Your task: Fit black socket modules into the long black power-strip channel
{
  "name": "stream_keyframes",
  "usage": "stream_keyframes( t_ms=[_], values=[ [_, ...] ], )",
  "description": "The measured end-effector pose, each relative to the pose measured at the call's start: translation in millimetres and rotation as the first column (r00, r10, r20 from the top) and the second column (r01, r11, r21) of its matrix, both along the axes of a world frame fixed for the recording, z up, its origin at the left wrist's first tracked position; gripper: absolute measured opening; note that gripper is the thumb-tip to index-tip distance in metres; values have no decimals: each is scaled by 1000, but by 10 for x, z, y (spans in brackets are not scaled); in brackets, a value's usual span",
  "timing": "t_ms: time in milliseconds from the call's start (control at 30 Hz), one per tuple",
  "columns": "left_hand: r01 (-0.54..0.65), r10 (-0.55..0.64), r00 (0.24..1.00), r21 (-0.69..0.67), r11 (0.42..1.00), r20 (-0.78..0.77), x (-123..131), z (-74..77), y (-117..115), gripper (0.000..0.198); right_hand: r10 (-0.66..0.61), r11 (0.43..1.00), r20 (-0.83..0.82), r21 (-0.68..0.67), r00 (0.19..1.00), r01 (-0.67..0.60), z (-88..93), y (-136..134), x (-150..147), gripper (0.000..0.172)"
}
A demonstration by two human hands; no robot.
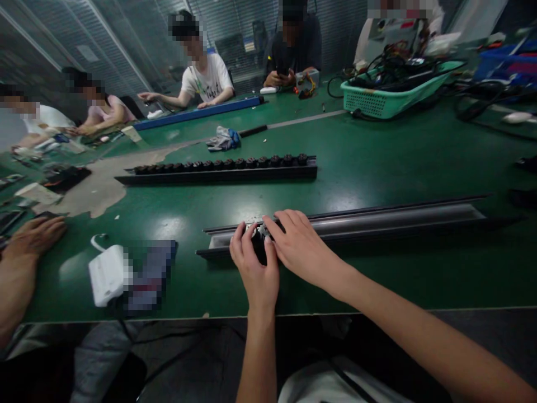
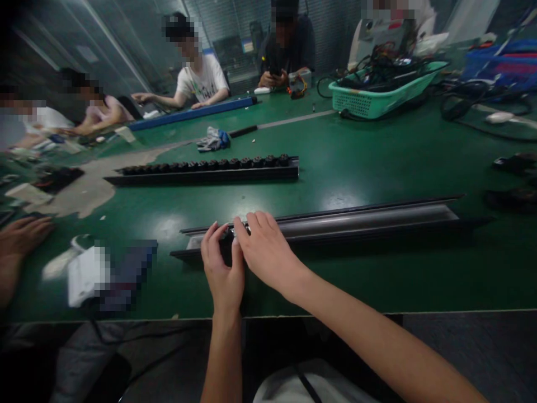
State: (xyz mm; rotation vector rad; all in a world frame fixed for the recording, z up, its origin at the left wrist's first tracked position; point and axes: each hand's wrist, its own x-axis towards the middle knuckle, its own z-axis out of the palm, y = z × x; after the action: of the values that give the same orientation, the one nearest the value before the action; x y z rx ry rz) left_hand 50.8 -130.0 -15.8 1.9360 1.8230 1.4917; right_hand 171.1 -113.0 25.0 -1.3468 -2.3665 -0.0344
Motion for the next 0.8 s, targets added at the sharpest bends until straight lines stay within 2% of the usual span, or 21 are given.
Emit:
stream_keyframes(
  t_ms=[133,267,533,800],
  values=[
    [24,-24,1000,0,1000,-10,11,11,-34,34,46,999,-113,-6,992,-47,-210,104,-66,45],
    [50,-50,999,-19,999,12,7,10,-47,35,5,1000,-192,10,981,-3,-326,100,-81,48],
    [56,-56,998,-80,995,9,35,18,-86,38,-83,996,-282,-42,956,74,-260,55,-31,36],
    [71,-71,997,-156,985,3,47,26,-115,43,-158,987,-212,-37,964,154,-213,36,33,34]
  ],
)
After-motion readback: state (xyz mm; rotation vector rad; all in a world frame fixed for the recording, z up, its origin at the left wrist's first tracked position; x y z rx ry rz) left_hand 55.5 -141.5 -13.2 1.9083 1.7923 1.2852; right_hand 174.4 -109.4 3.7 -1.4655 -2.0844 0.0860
